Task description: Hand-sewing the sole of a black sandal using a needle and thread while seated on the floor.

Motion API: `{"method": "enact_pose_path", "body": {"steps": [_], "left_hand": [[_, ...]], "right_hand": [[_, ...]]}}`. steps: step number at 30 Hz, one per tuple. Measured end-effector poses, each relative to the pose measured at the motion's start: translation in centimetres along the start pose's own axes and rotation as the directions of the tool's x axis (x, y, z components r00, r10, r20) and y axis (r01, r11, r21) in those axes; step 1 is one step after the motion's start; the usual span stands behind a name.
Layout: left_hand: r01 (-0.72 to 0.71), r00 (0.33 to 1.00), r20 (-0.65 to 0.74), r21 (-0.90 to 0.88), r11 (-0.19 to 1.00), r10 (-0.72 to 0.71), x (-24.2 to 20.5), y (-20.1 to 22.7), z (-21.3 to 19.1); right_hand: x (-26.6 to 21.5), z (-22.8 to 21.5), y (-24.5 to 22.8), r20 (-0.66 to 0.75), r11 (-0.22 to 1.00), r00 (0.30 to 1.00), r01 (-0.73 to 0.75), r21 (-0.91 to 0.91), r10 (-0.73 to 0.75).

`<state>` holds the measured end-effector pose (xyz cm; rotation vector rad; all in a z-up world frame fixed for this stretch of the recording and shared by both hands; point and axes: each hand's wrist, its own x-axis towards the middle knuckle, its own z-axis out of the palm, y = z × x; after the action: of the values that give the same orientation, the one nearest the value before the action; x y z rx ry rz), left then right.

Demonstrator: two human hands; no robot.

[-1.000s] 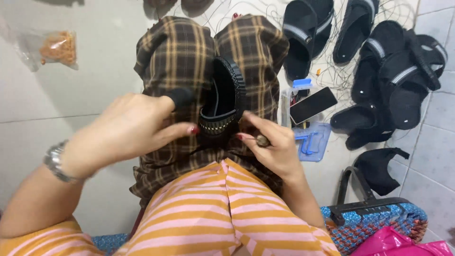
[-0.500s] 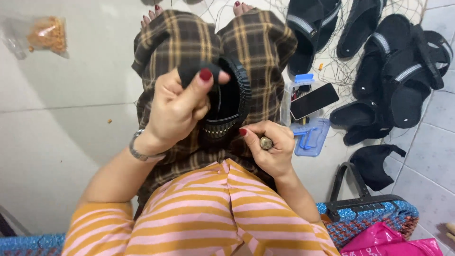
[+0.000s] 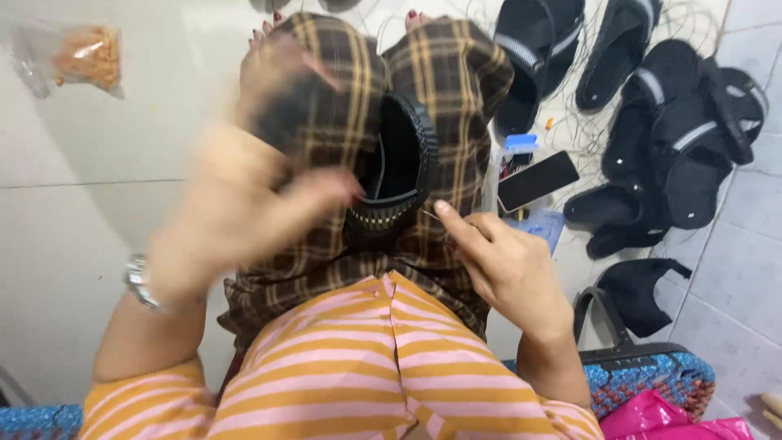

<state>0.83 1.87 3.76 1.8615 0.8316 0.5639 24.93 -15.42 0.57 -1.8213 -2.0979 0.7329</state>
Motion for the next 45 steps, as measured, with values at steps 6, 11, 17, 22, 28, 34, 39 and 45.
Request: {"method": "enact_pose_path", "body": {"steps": [6, 11, 17, 22, 28, 34, 39, 45], "left_hand": [[-0.127, 0.941, 0.339, 0.313, 0.941, 0.014, -2.3, -3.8, 3.4], [-0.134, 0.955, 0.292, 0.287, 0.949, 0.047, -2.4, -3.7, 3.3], [-0.145, 0.962, 0.259, 0.234, 0.961, 0.082, -2.4, -3.6, 3.3], [-0.289, 0.939, 0.276, 0.309, 0.906, 0.205, -2.6, -4.7, 5.5], [-0.46, 0.881, 0.209, 0.17, 0.872, 0.424, -3.1, -6.3, 9.5], [-0.587, 0.804, 0.07, 0.259, 0.767, 0.591, -3.9, -8.4, 12.5], [-0.601, 0.796, 0.082, 0.219, 0.768, 0.6, -3.8, -8.2, 12.0], [-0.579, 0.811, 0.049, 0.206, 0.789, 0.582, -3.8, -7.1, 11.1]], "right_hand": [[0.5, 0.3, 0.2, 0.001, 0.994, 0.999, 0.036, -0.107, -0.036], [0.8, 0.0, 0.1, 0.007, 0.994, 0.999, 0.032, -0.103, -0.032], [1.0, -0.3, -0.4, 0.025, 0.989, 1.0, 0.012, -0.148, -0.009], [0.8, -0.7, -2.6, 0.024, 0.887, 0.994, -0.082, -0.455, 0.104], [1.3, -1.2, -2.3, 0.124, 0.89, 0.987, -0.035, -0.454, 0.102], [2.1, 0.3, 0.9, -0.047, 0.977, 0.997, 0.048, -0.209, -0.059], [2.9, 0.5, 2.6, -0.072, 0.992, 0.991, 0.117, 0.039, -0.114], [3.1, -1.9, 2.4, 0.059, 0.981, 0.99, 0.114, 0.159, -0.125]]}}
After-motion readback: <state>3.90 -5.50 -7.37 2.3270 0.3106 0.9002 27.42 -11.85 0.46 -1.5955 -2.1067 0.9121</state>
